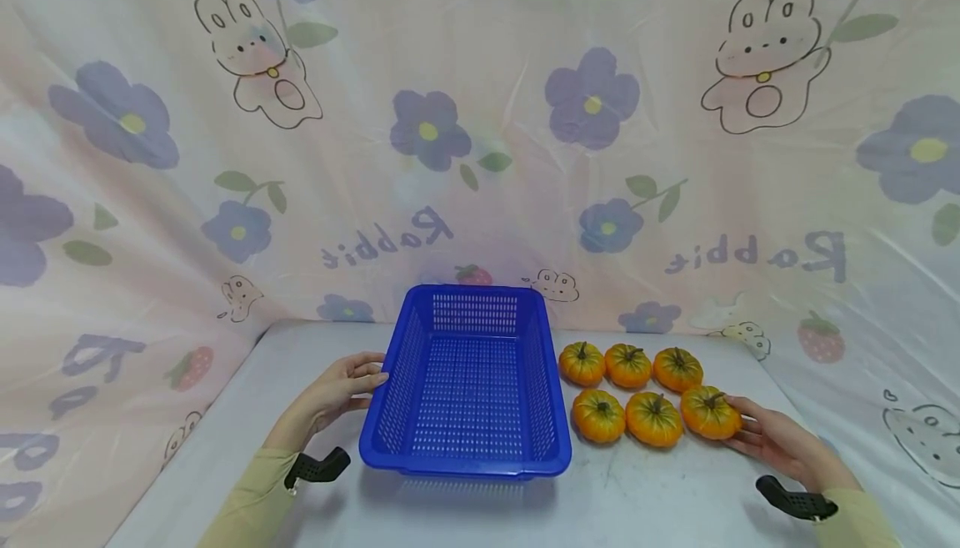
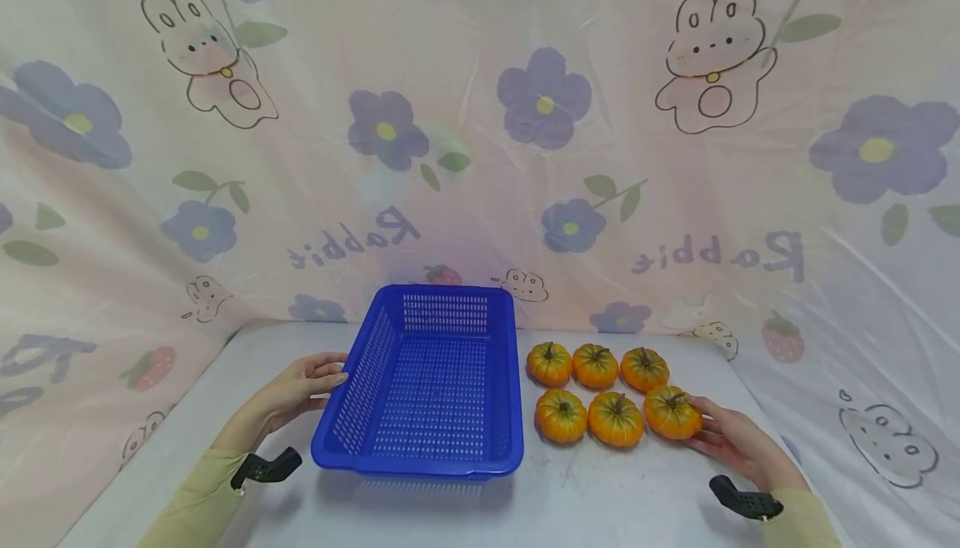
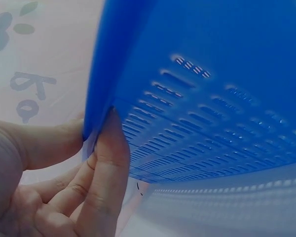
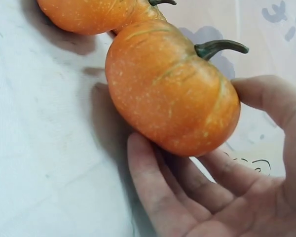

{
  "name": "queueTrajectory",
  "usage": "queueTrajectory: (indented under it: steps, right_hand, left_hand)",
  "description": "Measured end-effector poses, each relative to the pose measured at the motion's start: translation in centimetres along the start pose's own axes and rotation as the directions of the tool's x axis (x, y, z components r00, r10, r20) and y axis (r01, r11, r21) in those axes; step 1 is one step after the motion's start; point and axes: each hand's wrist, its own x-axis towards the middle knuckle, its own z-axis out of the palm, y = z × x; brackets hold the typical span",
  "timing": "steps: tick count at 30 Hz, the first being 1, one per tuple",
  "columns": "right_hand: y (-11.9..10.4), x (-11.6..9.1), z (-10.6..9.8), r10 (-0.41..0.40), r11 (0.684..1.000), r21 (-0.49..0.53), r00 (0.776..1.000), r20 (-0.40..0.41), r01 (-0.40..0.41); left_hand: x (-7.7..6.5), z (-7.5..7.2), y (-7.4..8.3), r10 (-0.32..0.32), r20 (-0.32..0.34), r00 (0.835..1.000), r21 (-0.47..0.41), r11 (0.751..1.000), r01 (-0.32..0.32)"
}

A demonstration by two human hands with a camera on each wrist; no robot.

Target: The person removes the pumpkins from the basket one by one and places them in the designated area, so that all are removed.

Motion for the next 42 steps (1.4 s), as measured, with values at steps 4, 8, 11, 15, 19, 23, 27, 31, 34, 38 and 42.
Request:
queueTrajectory:
  steps: [4,8,11,15,19,23,27,31,34,38,42]
  right_hand:
    - [-0.16,-0.13,0.1,-0.009,0.999,-0.035,1.0,-0.006,0.009]
    - [-0.23,-0.32,0.14,-0.03,0.994,-0.104,1.0,0.005,0.03]
    - [-0.21,-0.47,0.09,-0.054,0.986,-0.155,0.998,0.028,0.058]
    - [-0.09,-0.5,0.02,-0.078,0.974,-0.209,0.996,0.044,0.085]
    - [0.12,-0.4,-0.01,-0.081,0.971,-0.223,0.997,0.022,0.084]
    - [0.16,-0.28,-0.03,-0.084,0.965,-0.248,0.996,0.002,0.082]
    - [-0.01,-0.18,0.12,-0.095,0.957,-0.274,0.995,0.001,0.092]
    - [-0.04,-0.14,0.23,-0.095,0.961,-0.263,0.995,-0.017,0.087]
    - [0.05,-0.2,0.14,-0.094,0.962,-0.26,0.995,-0.021,0.086]
    - [0.09,-0.16,-0.09,-0.106,0.961,-0.256,0.994,-0.002,0.102]
    - [0.1,0.0,-0.37,-0.115,0.963,-0.242,0.993,0.014,0.115]
  left_hand:
    - [-0.03,-0.02,0.05,0.0,0.006,1.0,-0.002,1.0,0.0]
    - [0.0,0.02,-0.06,-0.01,0.002,1.0,0.0,1.0,0.01]
    - [0.1,0.02,-0.13,-0.01,-0.002,1.0,0.003,1.0,0.01]
    - [0.18,0.04,-0.16,-0.009,-0.012,1.0,0.004,1.0,0.009]
    - [0.19,0.06,-0.21,-0.01,-0.009,1.0,0.012,1.0,0.01]
    - [0.17,0.01,-0.17,-0.016,-0.007,1.0,0.011,1.0,0.016]
    - [0.15,-0.04,-0.07,-0.021,-0.011,1.0,0.011,1.0,0.021]
    - [0.06,0.05,0.11,-0.02,-0.008,1.0,0.016,1.0,0.02]
    - [-0.01,0.12,0.26,-0.017,-0.007,1.0,0.019,1.0,0.017]
    - [-0.07,0.16,0.33,-0.017,-0.01,1.0,0.016,1.0,0.017]
    - [-0.15,0.2,0.28,-0.022,-0.016,1.0,0.003,1.0,0.022]
